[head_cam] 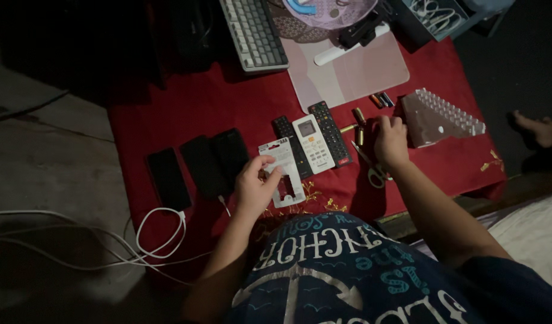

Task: The person removes batteries from a white plastic Christmas tree-shaped light fixture, then inserts new batteries into the same fixture. They use scissors to trim a small plastic tab on the fixture before placing it on the table.

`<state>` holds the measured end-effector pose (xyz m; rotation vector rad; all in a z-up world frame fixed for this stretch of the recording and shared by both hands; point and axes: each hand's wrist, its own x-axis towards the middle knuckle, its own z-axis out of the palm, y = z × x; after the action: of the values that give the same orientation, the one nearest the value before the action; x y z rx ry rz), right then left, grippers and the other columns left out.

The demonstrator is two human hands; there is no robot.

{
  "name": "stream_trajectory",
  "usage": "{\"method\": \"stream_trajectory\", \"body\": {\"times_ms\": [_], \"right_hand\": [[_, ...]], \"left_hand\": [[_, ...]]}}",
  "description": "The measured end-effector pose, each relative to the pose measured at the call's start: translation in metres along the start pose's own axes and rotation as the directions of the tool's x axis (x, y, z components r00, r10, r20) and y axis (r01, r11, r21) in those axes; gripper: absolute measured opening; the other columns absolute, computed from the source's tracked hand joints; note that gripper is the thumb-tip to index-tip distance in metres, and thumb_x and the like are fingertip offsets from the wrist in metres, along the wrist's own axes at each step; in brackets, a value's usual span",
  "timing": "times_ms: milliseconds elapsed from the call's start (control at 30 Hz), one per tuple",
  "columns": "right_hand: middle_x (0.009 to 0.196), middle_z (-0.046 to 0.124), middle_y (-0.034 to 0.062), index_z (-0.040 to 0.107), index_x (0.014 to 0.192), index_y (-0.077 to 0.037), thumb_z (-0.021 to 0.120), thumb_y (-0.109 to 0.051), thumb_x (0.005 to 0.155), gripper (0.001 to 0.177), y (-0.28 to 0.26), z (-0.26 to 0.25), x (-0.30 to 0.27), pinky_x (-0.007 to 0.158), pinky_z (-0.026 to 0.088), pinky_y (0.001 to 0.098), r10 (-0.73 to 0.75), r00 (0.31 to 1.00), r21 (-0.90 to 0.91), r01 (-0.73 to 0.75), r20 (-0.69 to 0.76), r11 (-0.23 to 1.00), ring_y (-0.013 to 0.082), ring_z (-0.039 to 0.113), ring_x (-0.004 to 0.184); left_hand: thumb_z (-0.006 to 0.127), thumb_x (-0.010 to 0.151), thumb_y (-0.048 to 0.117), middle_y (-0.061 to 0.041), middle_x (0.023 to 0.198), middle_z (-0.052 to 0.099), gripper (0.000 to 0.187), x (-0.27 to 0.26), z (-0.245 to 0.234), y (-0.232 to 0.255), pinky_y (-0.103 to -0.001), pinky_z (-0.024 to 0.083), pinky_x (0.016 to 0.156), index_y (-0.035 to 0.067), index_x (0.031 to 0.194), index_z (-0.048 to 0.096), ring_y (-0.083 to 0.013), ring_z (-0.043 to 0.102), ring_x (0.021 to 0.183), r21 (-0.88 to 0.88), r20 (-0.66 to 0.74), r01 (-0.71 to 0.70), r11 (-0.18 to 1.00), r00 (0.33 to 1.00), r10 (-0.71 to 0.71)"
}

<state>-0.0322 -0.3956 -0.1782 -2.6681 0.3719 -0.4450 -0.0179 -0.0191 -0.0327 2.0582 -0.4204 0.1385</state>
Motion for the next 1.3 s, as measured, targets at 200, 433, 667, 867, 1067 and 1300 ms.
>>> {"method": "stream_trajectory", "body": {"times_ms": [200,433,667,867,1067,1300], "right_hand": [[0.109,0.061,0.0321,0.053,0.124,-0.001,0.058,-0.007,0.097,0.028,0.001,0.01,0.007,0.087,0.049,0.0564,0.011,0.999,0.218,-0.019,0.038,0.976,0.051,0.059,0.101],[0.113,0.062,0.0355,0.046,0.122,0.002,0.057,-0.012,0.106,0.025,-0.011,0.033,0.001,0.079,0.051,0.0611,0.177,0.967,0.065,-0.192,0.185,0.979,0.0568,0.062,0.089],[0.101,0.064,0.0134,0.053,0.121,-0.003,0.058,-0.006,0.093,0.029,0.006,0.013,0.028,0.06,0.054,0.0346,0.412,0.854,0.596,-0.517,0.317,0.614,0.0213,0.065,0.076],[0.096,0.071,0.0168,0.067,0.124,-0.01,0.059,-0.026,0.102,0.028,-0.021,-0.018,0.054,0.066,0.052,0.0408,0.348,0.885,0.346,-0.445,0.308,0.826,0.0298,0.066,0.077],[0.117,0.062,0.0258,0.051,0.137,-0.015,0.068,-0.05,0.091,0.06,-0.068,-0.02,0.047,0.08,0.055,0.0548,0.124,0.883,-0.001,-0.138,0.452,0.99,0.0474,0.066,0.099],[0.121,0.058,0.0204,0.054,0.123,-0.014,0.056,-0.051,0.098,0.044,-0.074,-0.04,0.031,0.075,0.055,0.0563,0.031,0.876,-0.037,-0.015,0.481,0.999,0.0467,0.067,0.094]], "left_hand": [[0.077,0.088,0.014,-0.008,0.098,0.073,0.02,-0.002,-0.001,-0.006,-0.028,0.055,0.068,0.004,0.104,0.07,-0.0154,0.07,0.079,-0.072,0.025,0.168,0.983,0.986,-0.167],[0.078,0.087,0.015,-0.007,0.095,0.073,0.02,0.004,0.002,0.004,-0.027,0.053,0.062,0.005,0.103,0.071,-0.0139,0.069,0.076,-0.047,0.024,0.17,0.984,0.985,-0.169],[0.075,0.09,0.013,-0.003,0.085,0.073,0.015,0.001,-0.004,-0.004,-0.025,0.052,0.061,0.005,0.102,0.071,-0.0088,0.065,0.069,-0.111,0.031,0.205,0.972,0.979,-0.203],[0.074,0.09,0.012,-0.002,0.084,0.073,0.013,0.002,0.0,-0.003,-0.024,0.053,0.062,0.005,0.101,0.072,-0.0078,0.066,0.07,-0.129,0.031,0.189,0.974,0.982,-0.186],[0.075,0.09,0.013,-0.004,0.087,0.074,0.014,0.008,0.003,0.002,-0.024,0.053,0.061,0.006,0.101,0.071,-0.009,0.068,0.07,-0.126,0.067,0.211,0.969,0.977,-0.204],[0.076,0.089,0.013,-0.006,0.09,0.075,0.015,0.006,0.007,-0.003,-0.025,0.054,0.064,0.004,0.101,0.072,-0.0114,0.07,0.075,-0.115,0.038,0.157,0.981,0.987,-0.154]]}}
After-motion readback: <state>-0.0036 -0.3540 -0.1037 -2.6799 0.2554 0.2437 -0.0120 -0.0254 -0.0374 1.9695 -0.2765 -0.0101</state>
